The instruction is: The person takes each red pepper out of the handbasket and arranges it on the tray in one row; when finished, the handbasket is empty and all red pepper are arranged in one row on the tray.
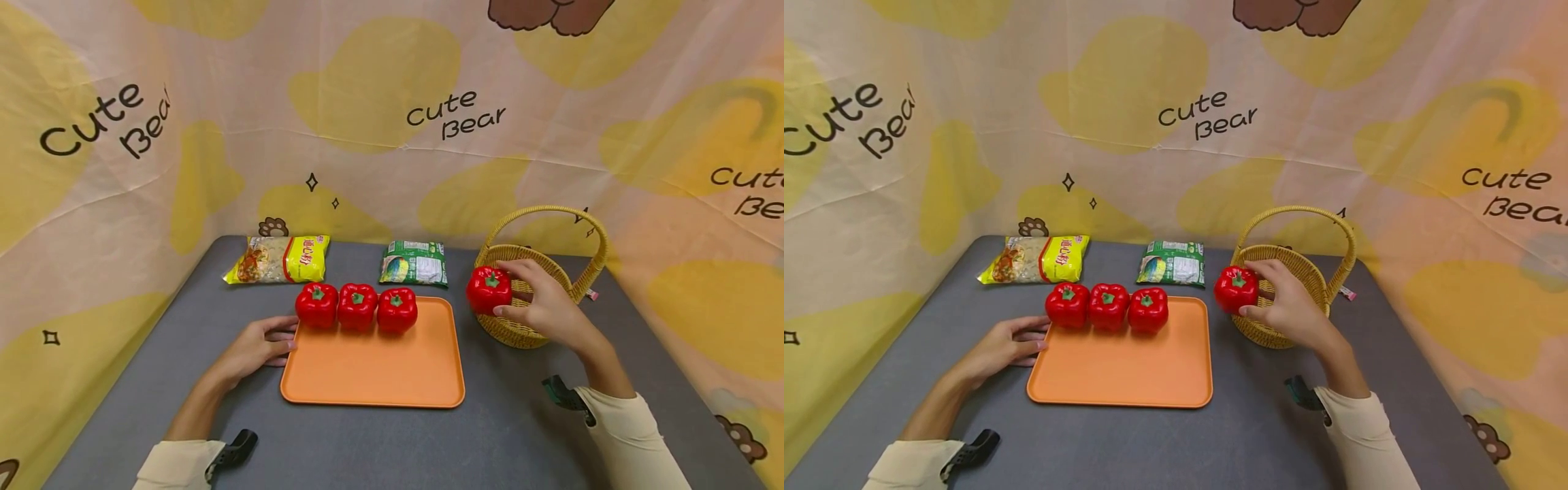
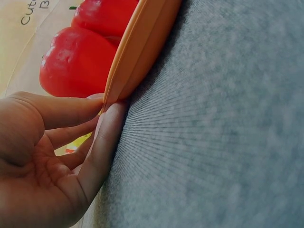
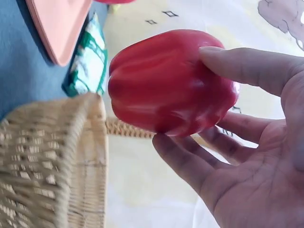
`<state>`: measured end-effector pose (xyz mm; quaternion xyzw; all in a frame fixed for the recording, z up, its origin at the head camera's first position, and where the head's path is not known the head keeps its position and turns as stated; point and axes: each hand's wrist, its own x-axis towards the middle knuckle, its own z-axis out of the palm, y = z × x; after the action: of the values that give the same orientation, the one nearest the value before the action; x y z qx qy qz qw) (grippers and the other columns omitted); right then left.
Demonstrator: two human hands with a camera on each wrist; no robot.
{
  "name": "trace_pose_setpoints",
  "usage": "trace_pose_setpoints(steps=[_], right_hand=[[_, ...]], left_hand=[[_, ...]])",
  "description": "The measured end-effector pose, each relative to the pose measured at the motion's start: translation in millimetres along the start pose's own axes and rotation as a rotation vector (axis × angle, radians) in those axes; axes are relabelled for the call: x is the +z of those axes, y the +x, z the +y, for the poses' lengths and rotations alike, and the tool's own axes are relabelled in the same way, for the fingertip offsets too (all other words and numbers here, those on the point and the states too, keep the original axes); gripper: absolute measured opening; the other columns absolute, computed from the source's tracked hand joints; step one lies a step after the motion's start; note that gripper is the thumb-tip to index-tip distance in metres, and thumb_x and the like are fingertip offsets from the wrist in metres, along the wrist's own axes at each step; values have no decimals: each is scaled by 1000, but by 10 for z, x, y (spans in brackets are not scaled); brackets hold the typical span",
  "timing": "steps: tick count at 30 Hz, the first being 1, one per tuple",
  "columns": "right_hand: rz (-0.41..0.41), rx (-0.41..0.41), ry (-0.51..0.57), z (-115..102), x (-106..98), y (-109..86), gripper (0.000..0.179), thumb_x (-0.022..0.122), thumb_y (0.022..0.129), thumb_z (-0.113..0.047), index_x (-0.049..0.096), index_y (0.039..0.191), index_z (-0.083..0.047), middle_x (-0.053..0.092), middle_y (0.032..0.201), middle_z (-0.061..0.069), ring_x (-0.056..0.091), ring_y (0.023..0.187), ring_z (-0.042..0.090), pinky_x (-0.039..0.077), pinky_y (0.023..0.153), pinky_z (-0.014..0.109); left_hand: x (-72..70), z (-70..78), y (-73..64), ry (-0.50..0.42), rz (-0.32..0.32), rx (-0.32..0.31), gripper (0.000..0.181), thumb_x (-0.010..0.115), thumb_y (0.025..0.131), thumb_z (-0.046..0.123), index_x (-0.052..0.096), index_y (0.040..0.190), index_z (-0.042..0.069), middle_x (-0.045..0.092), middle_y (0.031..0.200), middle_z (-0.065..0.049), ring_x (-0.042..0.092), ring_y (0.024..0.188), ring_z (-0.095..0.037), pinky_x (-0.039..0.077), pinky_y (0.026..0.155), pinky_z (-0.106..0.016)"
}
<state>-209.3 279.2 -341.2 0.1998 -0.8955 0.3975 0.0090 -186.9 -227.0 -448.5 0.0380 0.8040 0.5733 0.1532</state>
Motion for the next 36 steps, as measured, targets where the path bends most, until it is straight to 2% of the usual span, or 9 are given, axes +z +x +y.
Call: trace_pose_setpoints(steps=[5,13,18,27,36], right_hand=[[-32,-9,6,-7,158,71,76,85,87,-10,49,153,0,48,143,18,54,130,41,55,104,60],[-62,10,-15,-20,403,177,75,87,84,-16,53,150,-7,52,143,14,48,133,37,56,105,59],[-81,8,-11,7,504,235,74,87,84,-18,54,150,-11,55,145,11,54,131,36,56,104,61],[-91,-35,-43,52,656,292,72,85,86,-14,55,150,-6,61,142,13,59,124,33,54,105,59],[-154,29,28,99,761,298,74,82,88,-8,50,153,-1,55,148,18,58,132,37,58,104,50]], left_hand=[[-7,-1,-9,1,-6,11,60,67,103,6,42,156,-10,51,151,-33,69,119,-29,66,84,-36],[-7,-15,-10,-12,-9,15,61,67,103,5,42,156,-10,51,151,-34,69,119,-28,66,83,-36],[-2,-16,-10,-23,-16,20,61,67,103,4,41,156,-11,51,151,-34,68,119,-28,66,83,-36],[-2,-16,-3,-17,-12,12,62,67,103,5,41,156,-10,51,150,-34,69,117,-27,66,83,-36],[-2,-21,1,-13,-9,7,61,67,103,5,41,156,-10,51,150,-34,69,117,-26,66,83,-36]])
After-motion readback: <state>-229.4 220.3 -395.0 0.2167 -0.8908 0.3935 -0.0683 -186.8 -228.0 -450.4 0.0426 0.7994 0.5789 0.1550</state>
